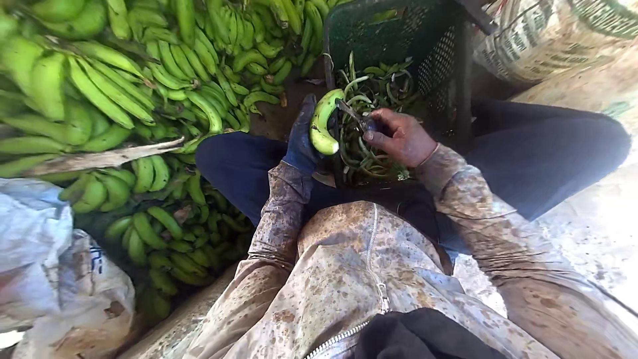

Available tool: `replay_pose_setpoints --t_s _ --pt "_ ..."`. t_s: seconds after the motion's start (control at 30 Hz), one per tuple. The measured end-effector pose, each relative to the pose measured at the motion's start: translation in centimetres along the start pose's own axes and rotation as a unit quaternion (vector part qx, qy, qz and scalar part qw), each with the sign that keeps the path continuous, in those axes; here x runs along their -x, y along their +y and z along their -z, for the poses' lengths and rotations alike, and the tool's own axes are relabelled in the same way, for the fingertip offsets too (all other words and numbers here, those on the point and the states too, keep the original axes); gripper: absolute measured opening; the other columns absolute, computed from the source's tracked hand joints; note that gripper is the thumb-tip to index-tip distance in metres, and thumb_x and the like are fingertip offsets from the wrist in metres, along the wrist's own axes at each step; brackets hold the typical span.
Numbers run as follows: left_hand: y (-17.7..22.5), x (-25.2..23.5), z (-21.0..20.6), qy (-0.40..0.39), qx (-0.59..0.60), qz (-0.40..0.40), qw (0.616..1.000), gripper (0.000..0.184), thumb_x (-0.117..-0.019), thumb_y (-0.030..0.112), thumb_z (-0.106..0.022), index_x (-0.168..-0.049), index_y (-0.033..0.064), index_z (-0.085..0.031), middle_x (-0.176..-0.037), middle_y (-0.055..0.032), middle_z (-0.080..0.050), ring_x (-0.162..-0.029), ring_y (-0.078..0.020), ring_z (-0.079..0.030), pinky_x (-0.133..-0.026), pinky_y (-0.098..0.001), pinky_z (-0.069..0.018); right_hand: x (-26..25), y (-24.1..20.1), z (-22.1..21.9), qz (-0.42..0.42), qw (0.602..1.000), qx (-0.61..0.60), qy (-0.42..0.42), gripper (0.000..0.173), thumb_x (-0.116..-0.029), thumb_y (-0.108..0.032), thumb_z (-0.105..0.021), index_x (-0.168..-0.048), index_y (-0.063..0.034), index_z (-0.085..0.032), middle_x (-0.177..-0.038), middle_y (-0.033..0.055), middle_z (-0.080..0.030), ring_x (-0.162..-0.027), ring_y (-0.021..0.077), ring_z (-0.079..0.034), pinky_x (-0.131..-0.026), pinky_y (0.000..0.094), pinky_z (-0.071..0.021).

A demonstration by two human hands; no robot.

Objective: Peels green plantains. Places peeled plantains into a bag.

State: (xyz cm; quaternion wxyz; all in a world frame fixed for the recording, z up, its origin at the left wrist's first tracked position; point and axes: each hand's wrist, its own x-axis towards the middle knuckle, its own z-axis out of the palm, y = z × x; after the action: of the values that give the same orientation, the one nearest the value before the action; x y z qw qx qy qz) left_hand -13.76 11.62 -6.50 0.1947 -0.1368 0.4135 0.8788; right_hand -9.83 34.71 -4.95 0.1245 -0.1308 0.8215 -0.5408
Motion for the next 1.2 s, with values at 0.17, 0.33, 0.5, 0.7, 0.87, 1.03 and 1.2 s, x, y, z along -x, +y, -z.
replay_pose_setpoints --t_s 0.17,0.33,0.5,0.7,0.87,1.03,1.2 --pt "-0.1 -1.0 -1.3 0.018 -0.067 0.043 0.997 0.039 -0.1101 0.040 -0.038 -0.122 0.0088 -0.059 -0.087 -0.0093 -0.064 -0.065 -0.0161 -0.063 -0.055 -0.0308 -0.0574 1.4 2.2 0.3 -0.058 0.997 0.047 0.007 0.049 -0.1049 -0.045 -0.053 -0.127 -0.0027 -0.062 -0.104 0.0156 -0.071 -0.093 0.0252 -0.070 -0.088 0.0491 -0.0552" --pt "-1.0 -2.1 -2.1 0.035 -0.129 0.022 0.991 0.032 -0.1095 0.030 -0.043 -0.124 0.0064 -0.060 -0.100 -0.0094 -0.069 -0.087 -0.0173 -0.069 -0.076 -0.0363 -0.0607 2.3 1.7 -1.7 0.024 0.998 0.057 -0.016 0.044 -0.1066 -0.043 -0.051 -0.121 -0.0031 -0.064 -0.103 0.0146 -0.070 -0.095 0.0261 -0.070 -0.088 0.0492 -0.0568" --pt "-3.6 -1.7 -4.2 0.020 -0.204 0.052 0.977 0.032 -0.1105 0.026 -0.041 -0.126 0.0048 -0.058 -0.104 -0.0093 -0.068 -0.092 -0.0154 -0.068 -0.082 -0.0351 -0.0593 0.7 3.3 -1.7 -0.072 0.995 0.068 0.003 0.045 -0.1076 -0.042 -0.051 -0.124 -0.0006 -0.059 -0.108 0.0211 -0.068 -0.100 0.0366 -0.069 -0.091 0.0581 -0.0536" --pt "-4.1 0.6 -3.7 0.058 -0.196 -0.032 0.978 0.040 -0.1104 0.036 -0.037 -0.134 0.0098 -0.056 -0.107 -0.0078 -0.066 -0.088 -0.0166 -0.067 -0.076 -0.0377 -0.0601 -0.7 4.8 3.1 -0.298 0.934 0.100 0.169 0.054 -0.1083 -0.046 -0.046 -0.138 -0.0010 -0.053 -0.126 0.0278 -0.064 -0.116 0.0468 -0.065 -0.096 0.0685 -0.0497" --pt "-1.6 0.5 -2.3 0.008 -0.094 0.014 0.995 0.049 -0.1095 0.050 -0.029 -0.127 0.0124 -0.055 -0.095 -0.0096 -0.067 -0.077 -0.0188 -0.067 -0.065 -0.0383 -0.0608 0.0 3.7 3.2 -0.184 0.967 0.086 0.153 0.052 -0.1081 -0.047 -0.047 -0.128 -0.0005 -0.059 -0.111 0.0236 -0.069 -0.103 0.0377 -0.069 -0.094 0.0569 -0.0525" --pt "-1.7 -2.0 -2.2 0.118 -0.259 -0.053 0.957 0.042 -0.1066 0.040 -0.051 -0.128 0.0056 -0.063 -0.109 -0.0115 -0.070 -0.095 -0.0203 -0.070 -0.083 -0.0414 -0.0606 0.8 2.5 -0.5 -0.025 1.000 -0.003 0.015 0.042 -0.1073 -0.040 -0.051 -0.118 -0.0029 -0.067 -0.098 0.0137 -0.071 -0.088 0.0239 -0.069 -0.084 0.0485 -0.0558" --pt "-2.4 -1.5 -3.9 0.047 -0.241 -0.021 0.969 0.034 -0.1103 0.030 -0.043 -0.127 0.0060 -0.060 -0.100 -0.0073 -0.069 -0.083 -0.0147 -0.068 -0.073 -0.0340 -0.0607 -0.1 1.9 0.2 -0.068 0.997 0.021 -0.023 0.040 -0.1057 -0.037 -0.058 -0.125 -0.0027 -0.063 -0.109 0.0182 -0.070 -0.101 0.0315 -0.069 -0.094 0.0553 -0.0528"
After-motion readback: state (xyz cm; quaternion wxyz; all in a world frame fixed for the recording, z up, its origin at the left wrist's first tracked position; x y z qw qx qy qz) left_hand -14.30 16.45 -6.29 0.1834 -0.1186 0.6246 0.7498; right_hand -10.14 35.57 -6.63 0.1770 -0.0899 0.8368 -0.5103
